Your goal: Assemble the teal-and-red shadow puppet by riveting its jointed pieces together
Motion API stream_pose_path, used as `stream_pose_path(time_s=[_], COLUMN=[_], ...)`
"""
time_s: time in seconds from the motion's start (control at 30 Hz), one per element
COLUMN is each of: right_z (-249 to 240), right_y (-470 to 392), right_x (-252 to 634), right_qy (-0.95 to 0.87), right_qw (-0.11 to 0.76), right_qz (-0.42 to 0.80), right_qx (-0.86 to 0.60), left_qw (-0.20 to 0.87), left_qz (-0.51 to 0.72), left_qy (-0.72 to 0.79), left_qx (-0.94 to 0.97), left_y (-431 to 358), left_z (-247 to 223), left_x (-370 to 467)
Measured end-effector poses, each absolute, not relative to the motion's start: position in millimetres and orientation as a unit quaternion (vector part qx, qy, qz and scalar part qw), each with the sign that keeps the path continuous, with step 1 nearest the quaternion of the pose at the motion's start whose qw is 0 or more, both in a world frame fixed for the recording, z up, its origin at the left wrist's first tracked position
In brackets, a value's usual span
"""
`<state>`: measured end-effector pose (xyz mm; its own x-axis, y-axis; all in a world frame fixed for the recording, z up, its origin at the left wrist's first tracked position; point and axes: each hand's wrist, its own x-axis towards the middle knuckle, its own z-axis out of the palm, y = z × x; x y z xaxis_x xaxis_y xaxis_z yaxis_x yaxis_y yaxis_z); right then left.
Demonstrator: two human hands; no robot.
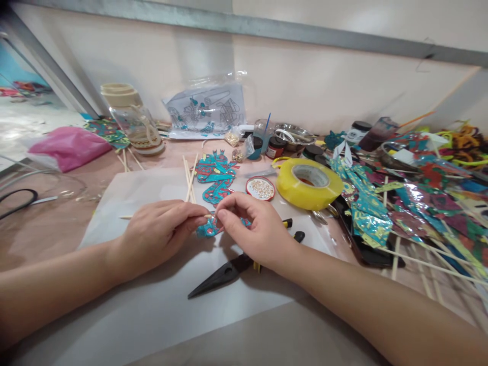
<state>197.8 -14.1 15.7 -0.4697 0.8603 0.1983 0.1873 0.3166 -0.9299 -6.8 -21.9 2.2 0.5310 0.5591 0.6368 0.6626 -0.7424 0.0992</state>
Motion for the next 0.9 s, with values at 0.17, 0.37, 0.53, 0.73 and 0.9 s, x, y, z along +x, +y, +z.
stream_pose_path(time_s=[0.17, 0.37, 0.53, 0.73, 0.9], right_z=[13.8, 14.4, 15.0, 13.8, 15.6], right_y=[-14.7, -15.5, -15.5, -14.4, -15.9], right_x=[196.8, 195.5, 195.7, 197.4, 195.5], right_qy=[-0.754, -0.797, -0.826, -0.841, -0.827], right_qw=[0.354, 0.334, 0.332, 0.341, 0.33], right_qz=[0.397, 0.317, 0.248, 0.23, 0.265], right_qx=[-0.386, -0.39, -0.381, -0.351, -0.37], left_qw=[0.068, 0.062, 0.057, 0.068, 0.096], left_qz=[-0.325, -0.318, -0.316, -0.31, -0.296], left_qy=[-0.354, -0.347, -0.348, -0.337, -0.343], left_qx=[-0.874, -0.88, -0.881, -0.886, -0.886], left_y=[-21.4, -21.0, -21.1, -21.4, -22.4], left_z=[-0.4, -0.9, -1.1, -1.8, -2.1], left_x=[-8.7, -8.6, -7.9, -7.9, -7.1])
